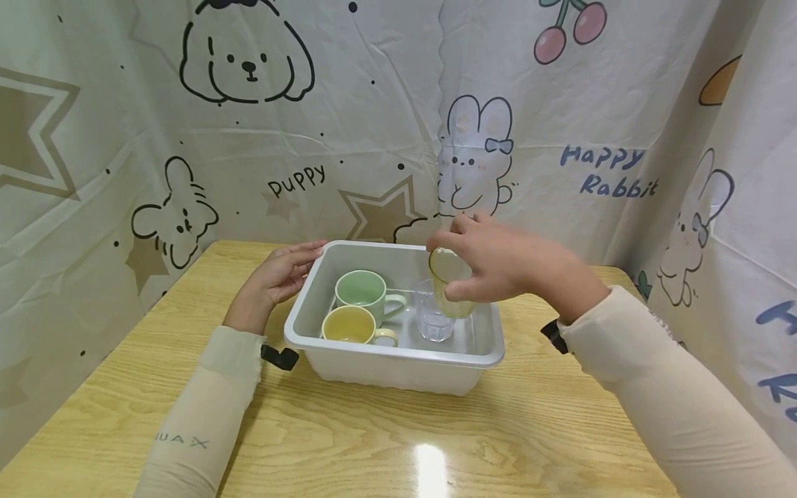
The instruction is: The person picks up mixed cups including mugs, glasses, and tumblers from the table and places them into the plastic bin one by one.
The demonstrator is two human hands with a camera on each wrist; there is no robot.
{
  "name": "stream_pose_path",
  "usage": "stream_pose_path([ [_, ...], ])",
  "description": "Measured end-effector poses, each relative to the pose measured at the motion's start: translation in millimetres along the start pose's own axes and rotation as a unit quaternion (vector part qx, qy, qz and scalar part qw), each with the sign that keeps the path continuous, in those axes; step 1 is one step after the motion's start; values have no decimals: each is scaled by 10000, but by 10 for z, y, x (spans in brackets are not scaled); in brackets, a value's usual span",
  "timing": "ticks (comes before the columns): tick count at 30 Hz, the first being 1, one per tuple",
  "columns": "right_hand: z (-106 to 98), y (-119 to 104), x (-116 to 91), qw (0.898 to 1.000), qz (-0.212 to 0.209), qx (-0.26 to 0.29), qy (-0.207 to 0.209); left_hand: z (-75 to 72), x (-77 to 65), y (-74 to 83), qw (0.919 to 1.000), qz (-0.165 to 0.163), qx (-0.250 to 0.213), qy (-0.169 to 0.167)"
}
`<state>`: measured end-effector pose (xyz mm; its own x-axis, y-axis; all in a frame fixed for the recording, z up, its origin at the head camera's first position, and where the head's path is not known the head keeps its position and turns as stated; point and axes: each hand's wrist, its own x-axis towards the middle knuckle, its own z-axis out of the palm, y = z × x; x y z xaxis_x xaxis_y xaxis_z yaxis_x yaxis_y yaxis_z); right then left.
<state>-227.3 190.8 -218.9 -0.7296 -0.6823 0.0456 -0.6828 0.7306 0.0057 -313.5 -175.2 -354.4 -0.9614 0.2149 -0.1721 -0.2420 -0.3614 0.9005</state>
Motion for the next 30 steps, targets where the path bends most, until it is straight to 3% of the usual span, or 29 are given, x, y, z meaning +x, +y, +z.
stream_pose_path([
  [15, 200, -153, 21, 9967, -456, 567, -372, 3, -2, -2, 10000, 27, 61, -26],
  [25, 261, -150, 86, 9894, -1025, 924, -460, -5, -5, -1, 10000, 36, 34, 39],
  [30, 302, -147, 116, 9863, -1037, 1065, -720, -6, 4, -3, 10000, 35, 22, 30],
])
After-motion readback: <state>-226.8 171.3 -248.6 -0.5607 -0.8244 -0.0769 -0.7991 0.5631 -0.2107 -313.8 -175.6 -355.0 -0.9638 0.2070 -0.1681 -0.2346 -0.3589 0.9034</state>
